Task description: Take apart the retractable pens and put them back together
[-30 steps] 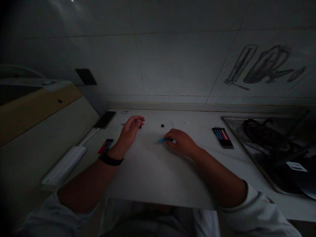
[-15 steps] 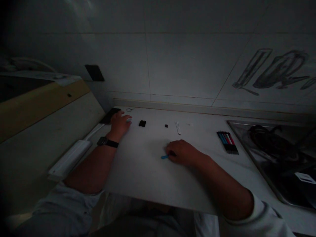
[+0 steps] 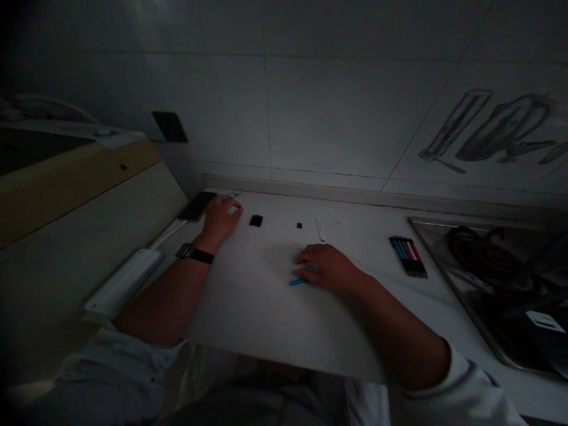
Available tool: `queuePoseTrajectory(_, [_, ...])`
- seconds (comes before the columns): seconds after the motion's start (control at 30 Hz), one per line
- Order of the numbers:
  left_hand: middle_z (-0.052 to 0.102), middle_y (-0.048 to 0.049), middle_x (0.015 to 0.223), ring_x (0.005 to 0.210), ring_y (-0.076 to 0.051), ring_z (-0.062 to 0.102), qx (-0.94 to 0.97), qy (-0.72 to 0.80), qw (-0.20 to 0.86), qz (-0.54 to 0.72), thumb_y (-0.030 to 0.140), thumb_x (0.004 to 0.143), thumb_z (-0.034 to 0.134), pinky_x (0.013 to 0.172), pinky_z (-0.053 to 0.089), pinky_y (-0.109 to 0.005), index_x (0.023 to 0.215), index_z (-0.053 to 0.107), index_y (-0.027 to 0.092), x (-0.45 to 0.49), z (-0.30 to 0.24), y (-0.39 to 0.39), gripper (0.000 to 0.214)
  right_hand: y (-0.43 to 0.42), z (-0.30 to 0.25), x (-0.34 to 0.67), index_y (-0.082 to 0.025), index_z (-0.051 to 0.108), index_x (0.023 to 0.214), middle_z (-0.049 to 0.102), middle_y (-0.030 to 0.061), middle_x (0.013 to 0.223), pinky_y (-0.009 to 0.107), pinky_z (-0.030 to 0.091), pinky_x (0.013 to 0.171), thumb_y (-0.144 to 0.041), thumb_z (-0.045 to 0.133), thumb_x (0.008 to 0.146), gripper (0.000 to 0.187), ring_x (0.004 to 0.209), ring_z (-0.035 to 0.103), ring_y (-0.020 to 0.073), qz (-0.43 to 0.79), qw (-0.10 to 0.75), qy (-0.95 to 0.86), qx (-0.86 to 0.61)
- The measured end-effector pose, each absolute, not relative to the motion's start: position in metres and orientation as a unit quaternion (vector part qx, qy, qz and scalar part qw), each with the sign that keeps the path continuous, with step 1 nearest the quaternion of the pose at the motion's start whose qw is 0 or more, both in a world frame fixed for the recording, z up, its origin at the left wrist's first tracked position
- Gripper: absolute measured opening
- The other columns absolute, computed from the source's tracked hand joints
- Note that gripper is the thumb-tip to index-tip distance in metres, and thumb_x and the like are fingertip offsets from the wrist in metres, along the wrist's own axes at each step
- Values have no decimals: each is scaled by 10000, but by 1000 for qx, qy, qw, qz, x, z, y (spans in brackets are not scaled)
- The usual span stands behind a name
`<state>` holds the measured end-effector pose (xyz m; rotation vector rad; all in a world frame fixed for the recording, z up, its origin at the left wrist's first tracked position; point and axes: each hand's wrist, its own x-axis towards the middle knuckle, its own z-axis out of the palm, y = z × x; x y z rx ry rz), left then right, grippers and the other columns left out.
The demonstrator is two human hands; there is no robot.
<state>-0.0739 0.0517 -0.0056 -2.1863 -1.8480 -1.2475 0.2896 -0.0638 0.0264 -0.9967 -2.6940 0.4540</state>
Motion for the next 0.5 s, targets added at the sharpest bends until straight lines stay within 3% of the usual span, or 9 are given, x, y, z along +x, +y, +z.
queuePoseTrajectory(0.13, [669,-71,1006,923,-220,626,-574,-533,-177,-596,411,896,679,841,517,-354,939,716,223,-71,12,55,197,-58,22,290,-227,722,1153,751,97,1092,402,516,927,-417,587,1012,272,1018,699,248,145,169,-903,-367])
queuePoseTrajectory(0.23, [658,-44,940,741,-150,588,-445,-462,-338,-689,446,872,678,628,468,-250,925,678,216,-64,24,50,235,-50,22,284,-221,723,1162,751,102,1074,384,531,890,-398,566,1019,276,987,703,238,135,200,-891,-384])
queuePoseTrajectory(0.5, [639,-42,922,727,-125,576,-385,-391,-506,-665,384,813,768,582,453,-217,934,677,204,-29,26,23,235,3,25,232,-214,666,1330,722,115,1173,366,515,944,-330,579,1009,352,1083,676,245,80,107,-907,-400])
